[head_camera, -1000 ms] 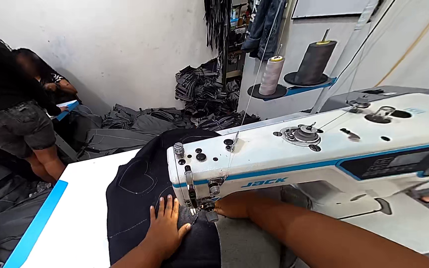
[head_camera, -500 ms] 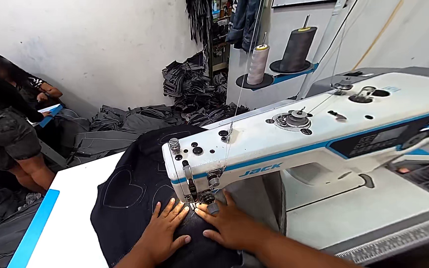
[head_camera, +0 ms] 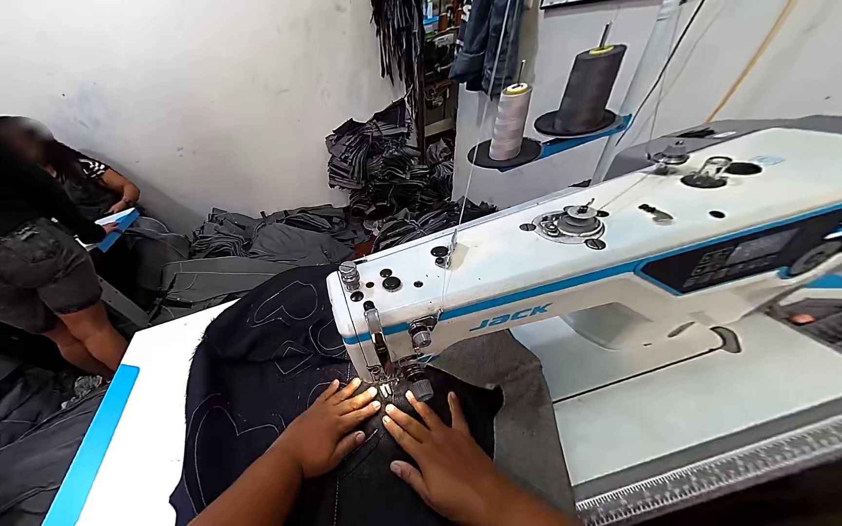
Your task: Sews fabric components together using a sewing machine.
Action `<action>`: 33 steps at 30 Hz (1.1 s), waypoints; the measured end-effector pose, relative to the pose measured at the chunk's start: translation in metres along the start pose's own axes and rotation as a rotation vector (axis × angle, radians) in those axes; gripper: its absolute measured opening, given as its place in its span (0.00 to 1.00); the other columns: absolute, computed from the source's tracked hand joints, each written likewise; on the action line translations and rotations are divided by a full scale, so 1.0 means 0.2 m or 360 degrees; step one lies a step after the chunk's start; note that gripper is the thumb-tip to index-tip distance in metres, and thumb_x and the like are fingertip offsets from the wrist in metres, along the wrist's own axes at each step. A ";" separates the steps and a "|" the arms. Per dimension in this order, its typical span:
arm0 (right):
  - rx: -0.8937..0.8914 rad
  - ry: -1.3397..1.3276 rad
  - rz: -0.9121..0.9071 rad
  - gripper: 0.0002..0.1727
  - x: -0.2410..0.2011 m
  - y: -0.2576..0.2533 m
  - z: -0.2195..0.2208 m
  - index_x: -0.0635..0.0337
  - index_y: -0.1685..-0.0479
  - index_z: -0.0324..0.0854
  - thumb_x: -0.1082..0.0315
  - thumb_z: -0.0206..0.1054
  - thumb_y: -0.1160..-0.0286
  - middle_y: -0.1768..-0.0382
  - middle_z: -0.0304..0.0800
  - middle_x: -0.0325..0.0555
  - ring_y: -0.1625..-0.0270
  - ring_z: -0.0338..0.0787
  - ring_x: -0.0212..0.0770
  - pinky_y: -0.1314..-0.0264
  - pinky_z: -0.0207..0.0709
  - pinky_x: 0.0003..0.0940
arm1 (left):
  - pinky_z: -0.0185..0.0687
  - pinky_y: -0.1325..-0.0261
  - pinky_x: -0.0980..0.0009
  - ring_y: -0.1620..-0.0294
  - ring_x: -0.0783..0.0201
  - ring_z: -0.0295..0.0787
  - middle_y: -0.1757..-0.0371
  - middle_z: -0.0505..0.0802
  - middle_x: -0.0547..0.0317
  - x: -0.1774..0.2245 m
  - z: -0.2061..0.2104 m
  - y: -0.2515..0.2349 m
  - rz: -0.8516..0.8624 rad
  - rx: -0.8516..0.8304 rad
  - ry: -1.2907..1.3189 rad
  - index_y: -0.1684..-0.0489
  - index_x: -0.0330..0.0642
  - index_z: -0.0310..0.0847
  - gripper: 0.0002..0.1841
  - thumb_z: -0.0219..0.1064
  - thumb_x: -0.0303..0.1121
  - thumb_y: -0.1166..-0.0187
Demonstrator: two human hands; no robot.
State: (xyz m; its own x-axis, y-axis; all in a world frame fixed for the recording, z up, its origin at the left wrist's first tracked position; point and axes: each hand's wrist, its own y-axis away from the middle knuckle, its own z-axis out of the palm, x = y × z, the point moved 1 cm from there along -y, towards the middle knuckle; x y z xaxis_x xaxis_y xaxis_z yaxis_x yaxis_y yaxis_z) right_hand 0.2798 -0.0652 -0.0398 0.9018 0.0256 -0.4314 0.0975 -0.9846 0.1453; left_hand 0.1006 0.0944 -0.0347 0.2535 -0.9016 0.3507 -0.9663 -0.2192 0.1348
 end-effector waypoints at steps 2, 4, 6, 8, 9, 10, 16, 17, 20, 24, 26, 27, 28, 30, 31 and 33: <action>-0.0054 0.0000 -0.0116 0.35 0.06 -0.01 -0.03 0.48 0.07 0.60 0.43 0.46 0.09 0.06 0.56 0.37 0.02 0.41 0.57 0.16 0.21 0.85 | 0.33 0.05 0.43 0.04 0.49 0.49 0.09 0.69 0.56 0.04 0.02 0.01 -0.0111 0.0035 0.0014 0.12 0.47 0.69 0.29 0.39 0.47 0.08; -0.0136 0.0028 -0.0193 0.34 0.11 -0.03 -0.08 0.48 0.07 0.59 0.44 0.45 0.08 0.06 0.55 0.38 0.02 0.41 0.56 0.15 0.20 0.84 | 0.35 0.06 0.43 0.04 0.50 0.50 0.09 0.69 0.57 0.08 0.04 0.00 -0.0197 0.0110 0.0000 0.13 0.48 0.69 0.30 0.39 0.48 0.08; -0.0199 0.0061 -0.0243 0.34 0.14 -0.05 -0.12 0.47 0.07 0.58 0.44 0.45 0.07 0.05 0.54 0.39 0.02 0.41 0.55 0.14 0.20 0.82 | 0.33 0.05 0.45 0.04 0.51 0.49 0.08 0.68 0.59 0.11 0.05 -0.01 -0.0303 0.0122 0.0008 0.12 0.49 0.68 0.30 0.40 0.48 0.08; -0.0240 0.0092 -0.0260 0.33 0.15 -0.07 -0.15 0.48 0.06 0.57 0.46 0.44 0.06 0.05 0.54 0.39 0.02 0.41 0.55 0.13 0.20 0.81 | 0.31 0.05 0.45 0.03 0.52 0.47 0.08 0.67 0.59 0.14 0.05 -0.02 -0.0401 0.0122 0.0027 0.11 0.49 0.66 0.29 0.40 0.47 0.08; -0.0264 0.0090 -0.0224 0.32 0.14 -0.07 -0.17 0.48 0.06 0.57 0.48 0.43 0.05 0.05 0.54 0.39 0.02 0.41 0.54 0.13 0.20 0.80 | 0.31 0.05 0.45 0.03 0.52 0.45 0.07 0.66 0.60 0.15 0.05 -0.02 -0.0446 0.0122 0.0027 0.10 0.50 0.65 0.29 0.40 0.47 0.08; -0.0284 0.0068 -0.0144 0.31 0.10 -0.06 -0.18 0.47 0.06 0.56 0.51 0.43 0.05 0.05 0.53 0.38 0.02 0.40 0.54 0.13 0.20 0.80 | 0.30 0.05 0.45 0.03 0.53 0.45 0.07 0.65 0.60 0.16 0.05 -0.03 -0.0494 0.0129 0.0022 0.09 0.51 0.64 0.29 0.40 0.47 0.08; -0.0034 -0.0071 0.0081 0.31 0.00 0.01 -0.06 0.48 0.08 0.62 0.49 0.45 0.07 0.06 0.57 0.37 0.03 0.43 0.55 0.14 0.19 0.82 | 0.26 0.05 0.43 0.02 0.51 0.39 0.05 0.60 0.58 0.30 0.08 -0.11 -0.0929 0.0169 0.0018 0.06 0.49 0.57 0.31 0.41 0.51 0.07; -0.0043 -0.0073 0.0038 0.31 0.03 0.00 -0.07 0.48 0.09 0.63 0.48 0.46 0.07 0.07 0.58 0.37 0.03 0.45 0.55 0.14 0.20 0.81 | 0.25 0.05 0.44 0.02 0.51 0.39 0.05 0.59 0.57 0.31 0.08 -0.12 -0.0980 0.0162 0.0005 0.06 0.49 0.55 0.32 0.41 0.51 0.07; -0.0138 -0.0116 -0.0038 0.31 0.09 -0.04 -0.14 0.48 0.10 0.65 0.48 0.50 0.07 0.07 0.60 0.37 0.03 0.47 0.52 0.12 0.19 0.79 | 0.25 0.05 0.43 0.02 0.50 0.37 0.04 0.57 0.55 0.35 0.07 -0.15 -0.1104 0.0115 -0.0033 0.05 0.47 0.51 0.33 0.41 0.52 0.07; -0.0168 -0.0135 -0.0096 0.30 0.15 -0.09 -0.20 0.48 0.11 0.66 0.49 0.52 0.08 0.08 0.62 0.39 0.03 0.45 0.48 0.10 0.18 0.74 | 0.26 0.06 0.41 0.02 0.47 0.36 0.04 0.56 0.52 0.40 0.03 -0.20 -0.1245 0.0074 -0.0054 0.04 0.45 0.48 0.34 0.41 0.51 0.06; -0.0155 -0.0167 -0.0116 0.28 0.17 -0.13 -0.21 0.49 0.12 0.69 0.51 0.54 0.08 0.09 0.64 0.41 0.03 0.46 0.48 0.09 0.17 0.73 | 0.26 0.06 0.40 0.02 0.45 0.35 0.04 0.55 0.50 0.40 0.03 -0.23 -0.1306 0.0067 -0.0060 0.05 0.43 0.48 0.34 0.40 0.52 0.06; -0.0160 -0.0180 -0.0111 0.28 0.18 -0.14 -0.23 0.49 0.13 0.70 0.52 0.54 0.08 0.09 0.64 0.40 0.03 0.45 0.48 0.09 0.16 0.73 | 0.26 0.06 0.40 0.02 0.45 0.34 0.04 0.55 0.49 0.40 0.02 -0.24 -0.1332 0.0058 -0.0063 0.05 0.43 0.48 0.34 0.40 0.52 0.06; -0.0186 -0.0175 -0.0099 0.28 0.19 -0.15 -0.24 0.48 0.13 0.69 0.53 0.55 0.08 0.09 0.64 0.40 0.02 0.45 0.49 0.10 0.16 0.73 | 0.27 0.06 0.40 0.02 0.45 0.34 0.04 0.54 0.49 0.40 0.02 -0.25 -0.1353 0.0050 -0.0067 0.05 0.43 0.48 0.35 0.40 0.53 0.06; -0.0238 -0.0153 -0.0064 0.27 0.19 -0.17 -0.27 0.49 0.13 0.69 0.54 0.54 0.08 0.09 0.64 0.40 0.02 0.44 0.50 0.10 0.16 0.74 | 0.28 0.06 0.40 0.02 0.45 0.35 0.04 0.54 0.49 0.40 0.02 -0.26 -0.1389 0.0040 -0.0079 0.05 0.43 0.49 0.35 0.40 0.54 0.07; -0.0236 -0.0151 -0.0050 0.27 0.19 -0.18 -0.28 0.50 0.13 0.70 0.54 0.54 0.08 0.10 0.65 0.41 0.03 0.45 0.51 0.10 0.16 0.74 | 0.28 0.06 0.39 0.02 0.44 0.35 0.04 0.54 0.49 0.40 0.01 -0.27 -0.1405 0.0030 -0.0088 0.05 0.43 0.50 0.35 0.39 0.55 0.07; -0.0218 -0.0126 -0.0007 0.27 0.18 -0.18 -0.29 0.51 0.14 0.71 0.54 0.54 0.08 0.10 0.66 0.43 0.03 0.46 0.51 0.09 0.16 0.73 | 0.29 0.07 0.39 0.02 0.43 0.34 0.03 0.52 0.48 0.41 -0.01 -0.29 -0.1429 -0.0002 -0.0100 0.05 0.42 0.50 0.35 0.39 0.54 0.07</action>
State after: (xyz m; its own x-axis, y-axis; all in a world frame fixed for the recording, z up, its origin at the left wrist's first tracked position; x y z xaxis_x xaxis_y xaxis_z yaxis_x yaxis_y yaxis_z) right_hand 0.3324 -0.0184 -0.0092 0.8657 0.0108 -0.5004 0.1628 -0.9515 0.2610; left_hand 0.1772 0.0340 -0.0127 0.9101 -0.4098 0.0614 -0.4056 -0.8507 0.3344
